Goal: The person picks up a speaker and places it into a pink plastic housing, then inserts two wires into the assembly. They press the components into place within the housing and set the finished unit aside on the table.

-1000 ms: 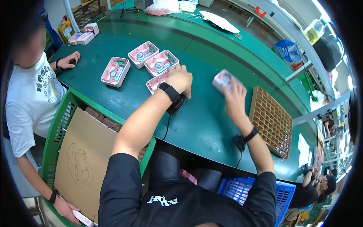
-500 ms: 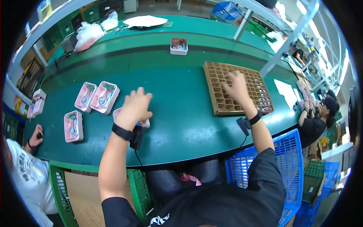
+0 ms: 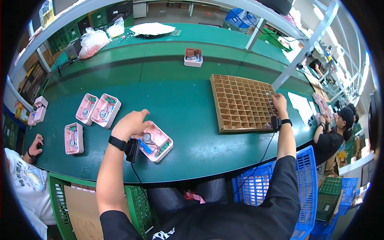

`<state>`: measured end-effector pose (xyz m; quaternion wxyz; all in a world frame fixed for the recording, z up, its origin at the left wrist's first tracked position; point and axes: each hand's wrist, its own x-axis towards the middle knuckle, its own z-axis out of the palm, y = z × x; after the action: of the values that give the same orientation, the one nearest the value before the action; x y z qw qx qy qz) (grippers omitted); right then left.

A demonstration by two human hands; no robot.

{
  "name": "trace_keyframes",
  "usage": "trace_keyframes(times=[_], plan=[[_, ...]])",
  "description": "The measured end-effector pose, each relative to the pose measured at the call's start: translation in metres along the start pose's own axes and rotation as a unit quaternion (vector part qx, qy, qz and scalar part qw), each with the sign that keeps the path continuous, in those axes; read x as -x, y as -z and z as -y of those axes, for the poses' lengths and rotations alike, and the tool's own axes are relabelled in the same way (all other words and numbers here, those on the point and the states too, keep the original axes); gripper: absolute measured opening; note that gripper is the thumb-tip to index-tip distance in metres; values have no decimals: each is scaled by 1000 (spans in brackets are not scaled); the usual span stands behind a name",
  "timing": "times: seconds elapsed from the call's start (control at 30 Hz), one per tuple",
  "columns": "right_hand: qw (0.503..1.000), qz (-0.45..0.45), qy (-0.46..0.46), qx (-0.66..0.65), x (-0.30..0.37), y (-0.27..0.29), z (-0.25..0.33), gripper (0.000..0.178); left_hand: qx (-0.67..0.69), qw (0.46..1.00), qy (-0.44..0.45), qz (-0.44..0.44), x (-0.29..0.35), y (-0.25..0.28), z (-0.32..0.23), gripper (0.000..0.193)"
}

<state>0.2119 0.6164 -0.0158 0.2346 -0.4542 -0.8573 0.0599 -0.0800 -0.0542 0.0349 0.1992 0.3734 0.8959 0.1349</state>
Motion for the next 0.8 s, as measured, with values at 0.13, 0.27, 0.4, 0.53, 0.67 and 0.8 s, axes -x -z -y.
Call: trace_keyframes(times=[0.13,0.27,0.4,0.53,0.67,0.8], plan=[[997,26,35,65,-13,-17,8,27,32,990,-138,3,-6,-20,3,51],[989,27,24,144,-43,-19,-15,25,196,966,-90,139,-2,-21,-30,43],[983,48,96,150,-64,-25,-34,26,248,943,-55,215,-4,-23,-40,41],[988,25,108,109,-74,-37,-24,27,257,928,-67,261,-6,-27,-30,39],[989,19,114,-87,-94,-18,-6,22,238,926,-81,282,-10,-28,-31,39],[823,193,15,-535,3,-2,44,17,237,930,-15,282,5,-31,-27,44]])
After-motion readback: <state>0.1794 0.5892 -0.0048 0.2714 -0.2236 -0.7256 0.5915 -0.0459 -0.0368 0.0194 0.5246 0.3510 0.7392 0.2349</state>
